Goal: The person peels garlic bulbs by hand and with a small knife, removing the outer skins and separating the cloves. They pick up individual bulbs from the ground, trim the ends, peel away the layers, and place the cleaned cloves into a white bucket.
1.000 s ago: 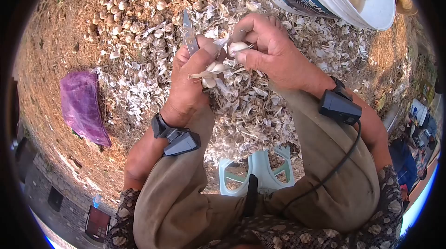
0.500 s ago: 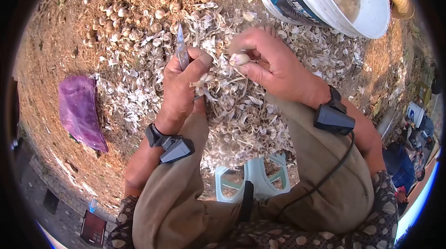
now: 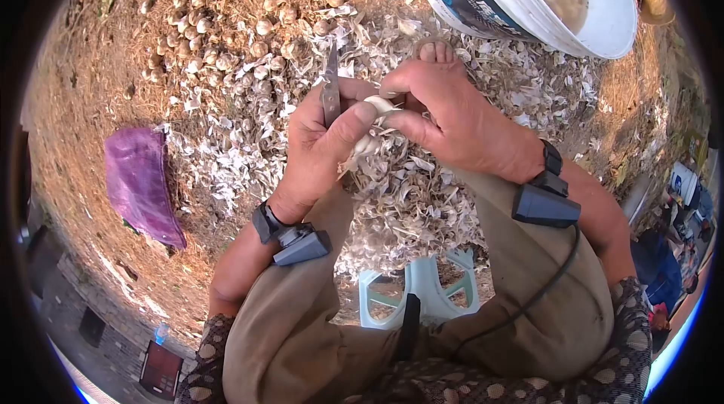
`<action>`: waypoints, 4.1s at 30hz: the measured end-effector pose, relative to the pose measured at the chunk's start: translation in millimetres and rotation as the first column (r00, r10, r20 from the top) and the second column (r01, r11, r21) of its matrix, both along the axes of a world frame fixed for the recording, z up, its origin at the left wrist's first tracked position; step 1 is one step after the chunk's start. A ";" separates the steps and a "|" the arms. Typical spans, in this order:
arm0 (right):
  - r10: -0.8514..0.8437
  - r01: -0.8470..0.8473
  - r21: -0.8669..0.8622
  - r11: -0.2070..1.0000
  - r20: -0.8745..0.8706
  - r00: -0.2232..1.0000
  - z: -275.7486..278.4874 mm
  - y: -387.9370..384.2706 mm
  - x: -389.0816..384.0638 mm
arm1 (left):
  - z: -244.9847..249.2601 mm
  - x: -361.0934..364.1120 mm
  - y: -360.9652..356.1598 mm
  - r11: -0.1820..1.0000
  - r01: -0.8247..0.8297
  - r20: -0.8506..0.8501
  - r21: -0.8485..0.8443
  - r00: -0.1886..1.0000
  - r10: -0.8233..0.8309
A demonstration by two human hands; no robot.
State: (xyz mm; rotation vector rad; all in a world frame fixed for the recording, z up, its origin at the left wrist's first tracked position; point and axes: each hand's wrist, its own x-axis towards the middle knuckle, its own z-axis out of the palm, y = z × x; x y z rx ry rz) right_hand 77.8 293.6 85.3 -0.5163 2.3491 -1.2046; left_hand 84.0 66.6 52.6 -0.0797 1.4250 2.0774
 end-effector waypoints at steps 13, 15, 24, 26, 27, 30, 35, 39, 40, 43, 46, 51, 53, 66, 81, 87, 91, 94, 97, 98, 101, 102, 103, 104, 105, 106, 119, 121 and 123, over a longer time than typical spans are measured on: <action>-0.037 0.039 -0.233 0.972 0.014 0.999 -13.4 1.1 -1.7 | -3.3 3.8 -0.1 0.994 -0.018 0.115 0.104 0.993 0.006; -0.071 0.218 -0.361 0.907 0.378 0.923 -6.7 -3.1 3.2 | -3.6 7.2 0.9 0.986 -0.038 0.225 0.162 0.974 0.000; -0.089 0.288 -0.369 0.884 0.470 0.878 -14.4 1.8 3.2 | -9.9 -0.1 -11.8 0.839 -0.293 0.578 0.459 0.815 -0.032; -0.159 0.269 -0.331 0.905 0.322 0.933 -20.1 -1.6 6.5 | -13.8 1.6 -15.2 0.858 -0.254 0.553 0.446 0.832 -0.041; -0.165 0.236 -0.297 0.925 0.246 0.955 -16.9 -3.8 6.1 | -14.7 2.5 -14.9 0.866 -0.235 0.542 0.441 0.839 -0.047; -0.111 0.116 -0.165 0.979 0.039 0.993 1.3 -13.8 0.0 | -10.0 5.5 -7.5 0.974 -0.098 0.455 0.204 0.891 -0.005; -0.076 0.034 -0.169 0.985 -0.252 0.965 -3.1 -7.7 2.8 | 12.7 7.2 3.0 0.979 -0.037 0.412 0.202 0.910 -0.051; -0.228 0.159 -0.167 0.973 -0.596 0.770 49.1 30.4 -15.7 | 3.4 4.9 -9.3 0.983 -0.027 0.350 0.184 0.936 -0.040; -0.288 0.215 -0.192 0.957 -0.676 0.678 61.0 42.2 -25.0 | 3.6 3.6 -9.3 0.987 -0.033 0.336 0.158 0.941 -0.023; -0.507 0.634 -0.180 0.752 -0.773 0.381 62.0 66.2 -44.3 | -0.6 3.1 -10.4 0.995 -0.069 0.319 0.073 0.947 0.043; -0.463 0.623 -0.134 0.771 -0.790 0.403 53.2 76.0 -41.3 | -0.2 -1.9 -7.5 0.987 -0.109 0.252 0.121 0.965 0.076; -0.275 0.275 -0.139 0.951 0.024 0.961 25.6 -10.1 -2.5 | 9.7 -7.5 2.7 0.937 -0.346 0.098 0.048 0.935 0.340; -0.099 0.146 -0.183 0.972 0.243 0.965 13.2 -31.9 3.1 | 8.5 -8.1 4.7 0.915 -0.403 -0.033 0.015 0.915 0.403; -0.258 0.257 -0.038 0.966 -0.050 0.965 -8.9 -31.2 1.4 | 0.4 -0.7 10.5 0.970 -0.240 0.000 -0.029 0.971 0.241; -0.205 0.203 -0.032 0.979 -0.087 0.975 0.6 -29.2 1.4 | -0.7 1.8 13.7 0.981 -0.191 0.167 -0.023 0.967 0.192; -0.097 0.112 0.021 0.994 -0.350 0.932 -11.1 -21.1 2.9 | -10.9 5.0 7.6 0.987 -0.145 0.218 0.072 0.968 0.126; -0.151 0.140 -0.056 0.989 -0.377 0.914 -4.8 -24.0 -0.3 | -2.2 6.1 7.1 0.986 -0.065 0.212 0.156 0.977 0.031; -0.194 0.158 -0.180 0.971 -0.206 0.959 -7.9 -24.2 0.8 | -1.9 8.8 8.7 0.994 -0.062 0.143 0.095 0.989 0.048; -0.211 0.175 -0.181 0.968 -0.202 0.956 -6.9 -25.9 0.6 | -4.2 9.8 8.9 0.996 -0.082 0.009 0.044 0.997 0.082; -0.223 0.190 -0.170 0.967 -0.205 0.953 -6.8 -27.3 1.5 | -5.6 9.6 9.1 0.996 -0.085 -0.044 0.017 0.995 0.085; -0.258 0.230 -0.146 0.962 -0.215 0.942 -7.7 -32.3 3.0 | -1.7 8.4 11.4 0.992 -0.116 -0.188 -0.038 0.976 0.107; -0.269 0.242 -0.146 0.959 -0.218 0.938 -8.8 -33.4 3.7 | 0.1 8.3 12.5 0.990 -0.131 -0.231 -0.051 0.966 0.116; -0.280 0.253 -0.144 0.957 -0.219 0.935 -9.5 -34.4 4.8 | 0.7 8.7 13.3 0.988 -0.142 -0.264 -0.060 0.957 0.122; -0.316 0.287 -0.173 0.942 -0.175 0.932 -10.5 -36.2 6.2 | 0.7 8.2 13.8 0.985 -0.155 -0.300 -0.070 0.945 0.128; -0.350 0.321 -0.200 0.926 -0.132 0.927 -11.4 -38.6 8.0 | 1.1 7.7 13.6 0.982 -0.169 -0.336 -0.079 0.932 0.133; -0.379 0.354 -0.227 0.907 -0.076 0.922 -11.9 -40.0 8.1 | 2.5 8.3 12.9 0.983 -0.159 -0.320 -0.088 0.939 0.123; -0.169 0.803 -0.336 0.493 0.868 0.467 -14.7 -28.2 4.4 | 5.8 -1.2 8.5 0.970 -0.232 0.258 0.070 0.944 0.207; -0.128 0.793 -0.347 0.500 0.877 0.464 -14.6 -26.7 2.3 | 6.9 -4.6 6.5 0.949 -0.304 0.343 0.079 0.902 0.261; -0.085 0.743 -0.350 0.571 0.875 0.477 -11.3 -26.0 4.0 | 0.9 -7.1 -2.3 0.934 -0.279 0.356 0.222 0.915 0.189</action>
